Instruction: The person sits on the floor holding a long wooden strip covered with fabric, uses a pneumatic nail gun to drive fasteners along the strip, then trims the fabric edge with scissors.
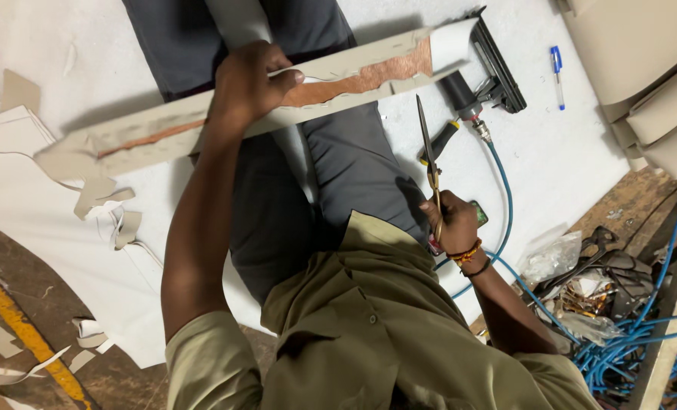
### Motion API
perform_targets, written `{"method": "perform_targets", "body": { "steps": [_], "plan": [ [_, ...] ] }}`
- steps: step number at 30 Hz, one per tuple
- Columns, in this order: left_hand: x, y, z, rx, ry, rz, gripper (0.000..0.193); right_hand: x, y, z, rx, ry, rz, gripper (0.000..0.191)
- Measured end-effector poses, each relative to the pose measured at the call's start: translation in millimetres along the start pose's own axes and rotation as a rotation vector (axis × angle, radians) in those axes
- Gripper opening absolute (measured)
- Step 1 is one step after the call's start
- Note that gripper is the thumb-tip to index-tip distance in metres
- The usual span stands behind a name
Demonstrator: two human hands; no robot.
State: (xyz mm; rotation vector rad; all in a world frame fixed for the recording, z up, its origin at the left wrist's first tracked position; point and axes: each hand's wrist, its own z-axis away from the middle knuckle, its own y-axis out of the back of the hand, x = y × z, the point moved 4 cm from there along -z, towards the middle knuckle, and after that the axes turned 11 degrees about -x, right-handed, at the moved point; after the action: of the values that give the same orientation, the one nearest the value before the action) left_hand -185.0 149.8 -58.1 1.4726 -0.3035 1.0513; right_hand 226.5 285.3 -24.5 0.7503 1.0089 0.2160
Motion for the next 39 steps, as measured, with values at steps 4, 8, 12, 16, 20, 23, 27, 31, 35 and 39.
{"method": "perform_targets", "body": {
  "steps": [4,8,12,16,20,23,27,31,35,39],
  "plan": [
    [9.2,-0.3,11.4,-0.006,0.108,0.052,0.026,3.1,-7.6,-1.3,-0.016,-0.027,-0.041,0.041],
    [25.4,-5.5,26.3,0.235,-0.023,0.030,0.028,3.4,-13.5,-4.7,-0.025,-0.062,-0.107,0.041],
    [23.6,-28.1,22.1,0.330,0.088,0.077,0.030,0.4,-14.6,-6.9,-0.031,-0.112,-0.120,0.040],
    [-1.0,-34.5,8.4,0.161,0.205,0.103,0.033,-2.6,-15.7,-7.6,-0.077,-0.189,-0.350,0.037],
    [-0.1,-30.3,40.6,0.090,-0.031,-0.086,0.057,-8.7,-14.7,-9.4,-0.076,-0.101,-0.368,0.036],
    [-12.7,-34.9,66.7,-0.158,0.186,0.080,0.054,-5.1,-18.1,-8.9,-0.092,-0.128,-0.376,0.038],
    [-28.4,-24.1,83.3,0.118,0.271,0.291,0.054,-3.3,-24.7,-5.9,-0.099,-0.099,-0.428,0.036],
    [-51.0,-27.6,79.7,0.419,0.387,0.395,0.050,-17.0,-30.6,-9.1,-0.112,-0.001,-0.372,0.040],
    [-49.4,-44.6,66.3,0.700,0.189,0.439,0.049,-48.8,-35.0,-25.4,-0.155,0.189,-0.353,0.050],
    [-40.2,-74.1,55.2,0.743,0.294,0.539,0.053,-77.5,-35.7,-44.9,-0.118,0.192,-0.191,0.057]
  ]
}}
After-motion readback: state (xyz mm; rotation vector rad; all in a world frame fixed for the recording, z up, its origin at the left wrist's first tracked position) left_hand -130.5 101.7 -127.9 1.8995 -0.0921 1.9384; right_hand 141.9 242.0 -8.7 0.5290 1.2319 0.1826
